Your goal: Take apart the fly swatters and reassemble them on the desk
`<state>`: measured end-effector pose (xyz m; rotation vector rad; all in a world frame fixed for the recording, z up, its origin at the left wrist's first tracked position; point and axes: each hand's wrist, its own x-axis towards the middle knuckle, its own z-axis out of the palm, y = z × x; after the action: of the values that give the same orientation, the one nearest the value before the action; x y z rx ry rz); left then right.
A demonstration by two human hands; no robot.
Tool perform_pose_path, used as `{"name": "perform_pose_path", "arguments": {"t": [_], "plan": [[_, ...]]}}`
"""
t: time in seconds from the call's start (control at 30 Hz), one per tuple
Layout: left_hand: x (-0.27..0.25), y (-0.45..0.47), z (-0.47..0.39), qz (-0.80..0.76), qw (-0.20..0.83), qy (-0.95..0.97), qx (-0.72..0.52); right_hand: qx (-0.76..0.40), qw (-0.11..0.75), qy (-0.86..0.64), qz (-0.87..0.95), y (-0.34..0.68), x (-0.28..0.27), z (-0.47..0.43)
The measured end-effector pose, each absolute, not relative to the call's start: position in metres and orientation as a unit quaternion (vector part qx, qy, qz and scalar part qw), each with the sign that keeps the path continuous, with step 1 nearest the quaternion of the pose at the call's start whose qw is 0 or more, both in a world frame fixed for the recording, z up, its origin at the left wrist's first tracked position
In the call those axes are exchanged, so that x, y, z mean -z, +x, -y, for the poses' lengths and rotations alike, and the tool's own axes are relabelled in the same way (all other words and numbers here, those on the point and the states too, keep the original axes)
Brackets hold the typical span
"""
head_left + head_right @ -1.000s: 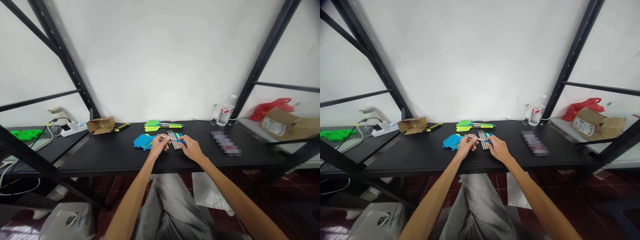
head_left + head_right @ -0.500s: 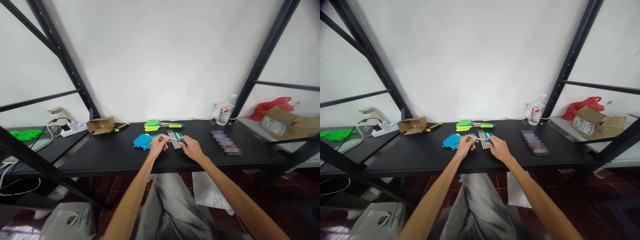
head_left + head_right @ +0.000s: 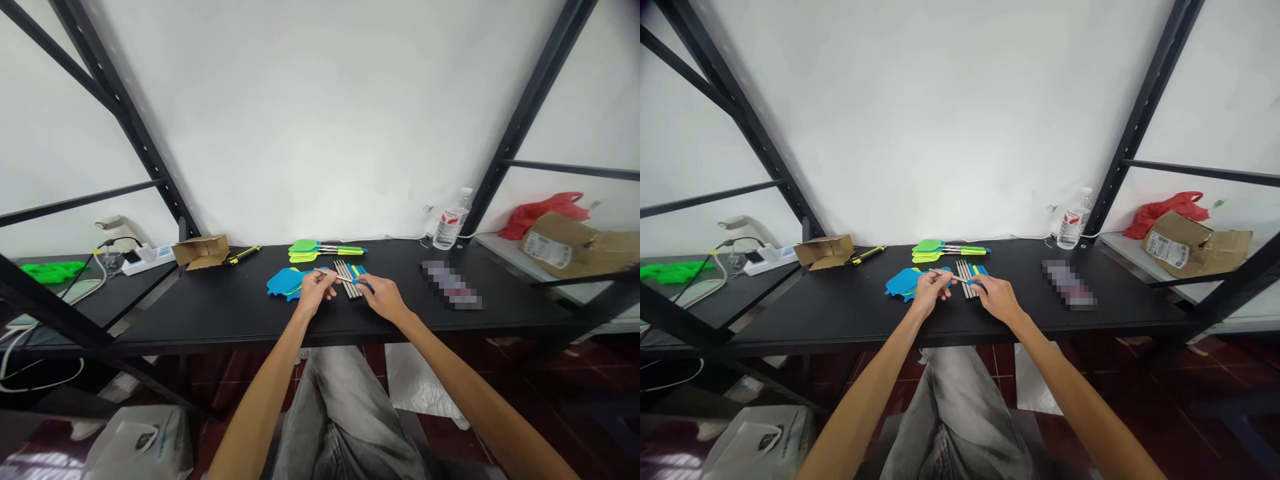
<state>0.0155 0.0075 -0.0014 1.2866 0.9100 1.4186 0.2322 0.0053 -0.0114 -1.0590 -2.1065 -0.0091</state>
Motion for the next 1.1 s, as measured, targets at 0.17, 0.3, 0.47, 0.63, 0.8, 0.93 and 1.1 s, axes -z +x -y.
{"name": "perform_pose_path", "arguments": {"t": [0.17,0.3,0.47,0.63,0.8,0.93,1.1], "plan": [[-0.001,0.013,-0.009,-0.381,0.481,0.433,-0.661,0.007,0.398,-0.434,0.808,0.232,0.011,-0.006],[-0.001,0.011,-0.010,-0.388,0.467,0.420,-0.674,0.006,0.407,-0.436,0.803,0.233,0.015,-0.009],[0.000,0.011,-0.009,-0.388,0.468,0.446,-0.657,-0.021,0.394,-0.438,0.808,0.237,0.015,-0.010],[-0.001,0.010,-0.008,-0.388,0.477,0.458,-0.642,-0.038,0.366,-0.443,0.817,0.238,0.012,-0.009],[-0.001,0.011,-0.009,-0.390,0.474,0.472,-0.632,-0.021,0.347,-0.462,0.816,0.235,0.011,-0.010],[0.002,0.015,-0.009,-0.398,0.456,0.524,-0.599,-0.008,0.320,-0.455,0.831,0.231,0.011,-0.010],[-0.004,0.005,-0.002,-0.457,0.352,0.598,-0.556,-0.010,0.326,-0.457,0.827,0.230,0.011,-0.008]]}}
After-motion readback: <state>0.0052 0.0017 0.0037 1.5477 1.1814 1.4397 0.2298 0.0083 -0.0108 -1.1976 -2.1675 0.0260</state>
